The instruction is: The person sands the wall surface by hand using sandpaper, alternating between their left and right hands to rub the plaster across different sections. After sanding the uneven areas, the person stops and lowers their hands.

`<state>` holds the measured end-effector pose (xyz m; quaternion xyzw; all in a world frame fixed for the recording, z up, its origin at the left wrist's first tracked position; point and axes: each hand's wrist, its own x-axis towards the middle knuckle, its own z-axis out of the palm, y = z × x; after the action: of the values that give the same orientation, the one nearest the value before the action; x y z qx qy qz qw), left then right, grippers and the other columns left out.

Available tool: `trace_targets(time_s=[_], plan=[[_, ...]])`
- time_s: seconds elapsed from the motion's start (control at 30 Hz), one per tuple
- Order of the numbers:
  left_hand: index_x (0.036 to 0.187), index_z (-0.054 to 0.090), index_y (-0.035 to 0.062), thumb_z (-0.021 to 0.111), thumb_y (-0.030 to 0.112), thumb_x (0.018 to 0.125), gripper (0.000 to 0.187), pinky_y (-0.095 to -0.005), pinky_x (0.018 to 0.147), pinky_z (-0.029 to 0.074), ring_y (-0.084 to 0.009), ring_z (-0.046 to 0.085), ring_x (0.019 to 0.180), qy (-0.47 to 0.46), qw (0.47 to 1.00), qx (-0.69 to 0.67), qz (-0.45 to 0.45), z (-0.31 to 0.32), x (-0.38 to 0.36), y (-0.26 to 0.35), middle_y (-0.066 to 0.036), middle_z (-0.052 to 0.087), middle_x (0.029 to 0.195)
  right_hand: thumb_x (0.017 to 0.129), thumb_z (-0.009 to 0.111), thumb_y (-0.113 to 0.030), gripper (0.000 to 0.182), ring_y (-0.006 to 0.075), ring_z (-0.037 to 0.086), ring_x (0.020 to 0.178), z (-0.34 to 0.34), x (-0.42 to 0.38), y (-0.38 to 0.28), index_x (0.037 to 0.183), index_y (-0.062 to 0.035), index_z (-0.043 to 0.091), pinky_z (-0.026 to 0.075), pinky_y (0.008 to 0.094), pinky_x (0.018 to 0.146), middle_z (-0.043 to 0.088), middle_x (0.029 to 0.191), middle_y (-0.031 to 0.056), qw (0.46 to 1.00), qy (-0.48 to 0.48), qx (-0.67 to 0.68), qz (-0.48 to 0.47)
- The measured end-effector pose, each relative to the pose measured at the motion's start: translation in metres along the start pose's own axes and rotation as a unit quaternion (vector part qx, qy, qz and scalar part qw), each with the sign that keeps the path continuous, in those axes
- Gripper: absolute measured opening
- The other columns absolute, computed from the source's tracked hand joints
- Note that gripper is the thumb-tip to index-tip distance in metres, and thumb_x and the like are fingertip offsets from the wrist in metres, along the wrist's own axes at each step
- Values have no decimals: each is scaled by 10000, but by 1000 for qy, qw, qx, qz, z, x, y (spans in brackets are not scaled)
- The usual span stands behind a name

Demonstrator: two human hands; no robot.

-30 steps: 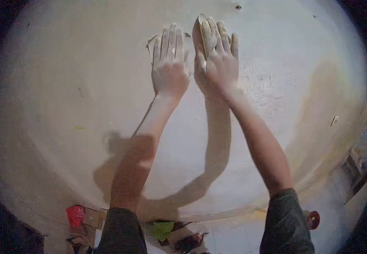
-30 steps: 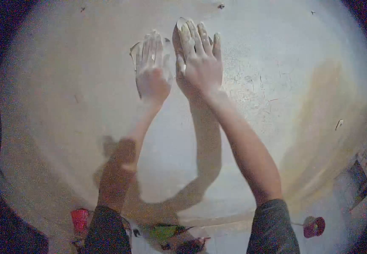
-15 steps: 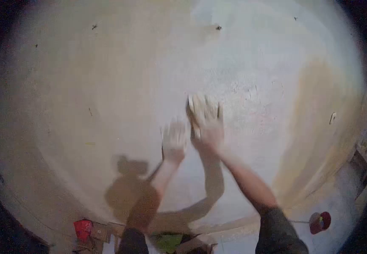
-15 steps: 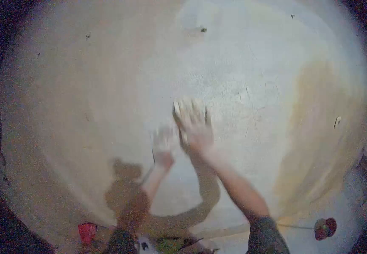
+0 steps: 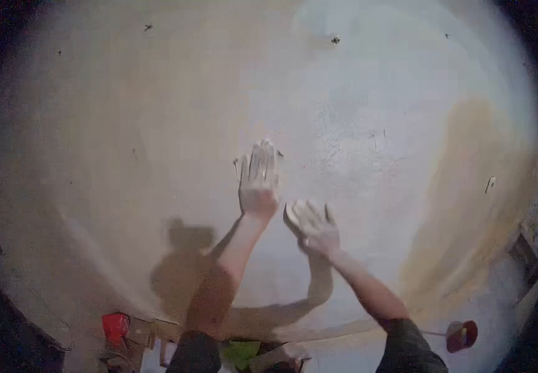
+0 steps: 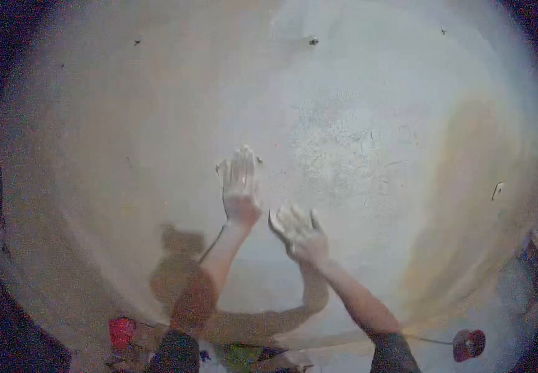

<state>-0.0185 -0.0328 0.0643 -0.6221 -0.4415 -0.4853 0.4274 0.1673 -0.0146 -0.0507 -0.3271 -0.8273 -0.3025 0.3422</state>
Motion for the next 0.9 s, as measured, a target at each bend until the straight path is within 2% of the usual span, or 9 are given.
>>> trace_targets(time_s=[0.03,0.13,0.23,0.37,0.43,0.5,0.67,0.8,0.9], plan=[[1447,435,-26,511,181,911,580,-513,1188,242,-340,377,1418,-5,1000,5,-6,1,-11,5,-180,420,1518,909,523,-267,639,267,330,1463,-37,39,9,1528,-224,369,85,581,1199,395,1561,54,998,-6,-60,5],[1446,452,-8,500,181,913,568,-515,1177,256,-341,396,1408,-16,1000,6,-14,9,-30,10,-176,430,1514,958,455,-246,595,302,297,1468,-109,164,57,1524,-100,341,101,568,1198,378,1558,118,973,229,-25,24],[1450,454,4,488,173,914,564,-512,1176,252,-342,393,1411,-68,995,73,-13,21,-37,-7,-173,429,1517,963,458,-323,641,280,225,1498,-134,267,82,1542,-99,297,88,546,1213,298,1603,89,961,258,-71,69],[1460,438,0,480,153,916,566,-520,1181,234,-342,376,1423,-103,995,3,-17,37,-100,-15,-176,408,1531,951,480,-334,684,256,193,1510,-105,246,74,1568,-155,245,71,540,1227,237,1631,52,978,203,-32,44],[1479,396,-15,458,75,839,649,-586,1207,86,-377,196,1500,-158,987,10,-3,35,-111,-1,-201,299,1587,944,493,-343,697,249,184,1512,-85,188,60,1570,-169,242,69,539,1230,233,1632,42,983,174,-37,46],[1500,373,15,456,60,846,660,-590,1212,66,-374,165,1507,-147,989,-20,-10,13,-24,-5,-194,273,1599,936,507,-352,711,242,176,1514,-78,169,51,1572,-183,239,66,539,1232,229,1633,33,991,127,-30,37],[1508,342,22,514,100,883,653,-573,1215,104,-343,229,1490,78,995,46,48,2,178,-36,-184,294,1588,929,508,-363,716,223,149,1520,-79,151,38,1572,-200,239,60,535,1237,219,1635,14,992,91,-17,84],[1499,365,25,507,107,894,628,-570,1213,138,-314,248,1487,69,996,40,49,4,163,-22,-168,327,1576,910,506,-360,711,229,184,1514,-75,154,40,1560,-175,286,75,532,1232,264,1622,31,992,100,-26,77],[1497,373,19,499,99,860,654,-558,1215,144,-348,257,1480,-49,997,47,47,24,27,-5,-182,311,1582,900,515,-342,717,244,212,1508,-76,153,39,1553,-139,300,83,547,1221,292,1612,49,989,130,-18,68]])
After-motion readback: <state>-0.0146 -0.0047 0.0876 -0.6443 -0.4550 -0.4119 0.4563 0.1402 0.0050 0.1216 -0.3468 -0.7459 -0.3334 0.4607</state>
